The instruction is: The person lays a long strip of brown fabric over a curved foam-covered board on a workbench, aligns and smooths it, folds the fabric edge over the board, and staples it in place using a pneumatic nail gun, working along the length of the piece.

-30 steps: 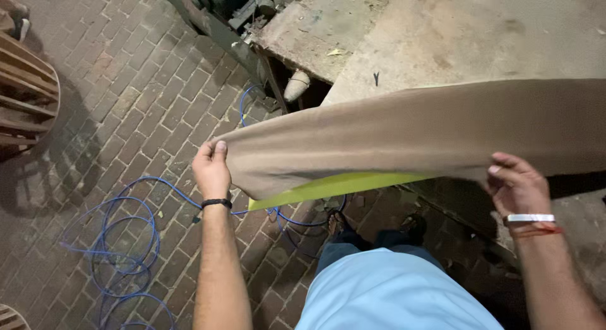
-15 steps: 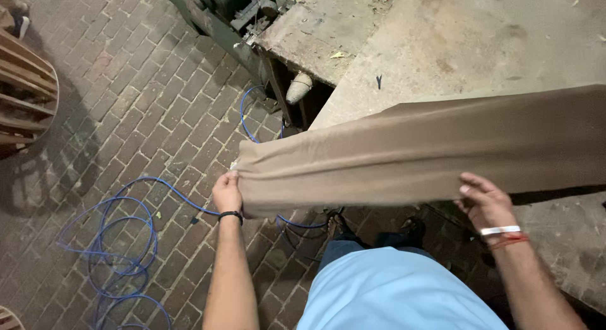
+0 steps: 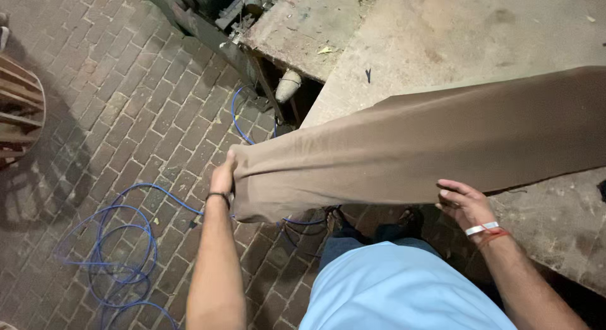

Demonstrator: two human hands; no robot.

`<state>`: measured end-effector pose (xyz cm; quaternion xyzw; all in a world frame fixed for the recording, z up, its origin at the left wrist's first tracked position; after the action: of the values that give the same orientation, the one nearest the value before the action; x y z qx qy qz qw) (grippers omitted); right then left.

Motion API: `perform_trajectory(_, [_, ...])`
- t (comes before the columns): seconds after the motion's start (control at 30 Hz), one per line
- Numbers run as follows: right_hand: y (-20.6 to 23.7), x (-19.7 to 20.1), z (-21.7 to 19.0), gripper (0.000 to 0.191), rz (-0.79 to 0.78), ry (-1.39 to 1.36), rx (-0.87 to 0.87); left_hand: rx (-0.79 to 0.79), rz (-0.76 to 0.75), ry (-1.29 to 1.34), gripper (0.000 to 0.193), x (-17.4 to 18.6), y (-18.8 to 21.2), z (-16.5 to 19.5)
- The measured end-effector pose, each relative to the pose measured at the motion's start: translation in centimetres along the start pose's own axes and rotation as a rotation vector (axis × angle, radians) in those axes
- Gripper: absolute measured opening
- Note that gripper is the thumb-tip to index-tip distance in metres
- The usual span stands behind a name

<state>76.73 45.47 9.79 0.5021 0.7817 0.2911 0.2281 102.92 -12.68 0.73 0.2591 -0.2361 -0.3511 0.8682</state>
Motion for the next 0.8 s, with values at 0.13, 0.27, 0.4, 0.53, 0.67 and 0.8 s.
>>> perform_trajectory(0.13, [-0.4, -0.7, 0.8, 0.025, -0.049, 0.001, 0.034, -0.322, 0.235, -0.114, 0.044, 0.3, -2.4, 3.9])
perform_trajectory(0.27, [-0.7, -0.3, 2.3, 0.025, 0.014, 0.084, -0.003, -0.42, 0.359, -0.149, 0.034, -0.5, -3.0, 3.2])
perform_trajectory(0.4, [-1.2, 0.2, 3.7, 0.026, -0.017, 0.053, -0.025, -0.306, 0.283, -0.127, 0.048, -1.6, -3.4, 1.4])
perform_trajectory(0.53, [-1.5, 0.0, 4.1, 0.026, -0.07, 0.014, 0.034, 0.146, 0.084, -0.01, 0.076, -0.1, -0.6, -4.4])
perform_trajectory(0.67, [-1.2, -1.4, 4.5, 0.027, -0.137, 0.022, 0.007, -0.249, 0.051, -0.272, 0.049, 0.2, 6.7, -7.6])
perform_trajectory(0.8, [-0.3, -2.2, 4.1, 0.027, -0.139, 0.035, -0.017, -0.218, 0.484, -0.31, 0.039, 1.3, 11.5, -8.3])
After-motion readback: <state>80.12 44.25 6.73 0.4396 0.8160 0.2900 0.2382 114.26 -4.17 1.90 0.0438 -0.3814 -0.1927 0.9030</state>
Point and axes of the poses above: each hand's wrist, its own y-axis away from the middle knuckle, its own x-axis out of the back of the hand, z = x × y, the point moved 4 cm from there along -y, towards the middle knuckle, and after that the axes turned 10 degrees about -z, right-handed, at the moved point
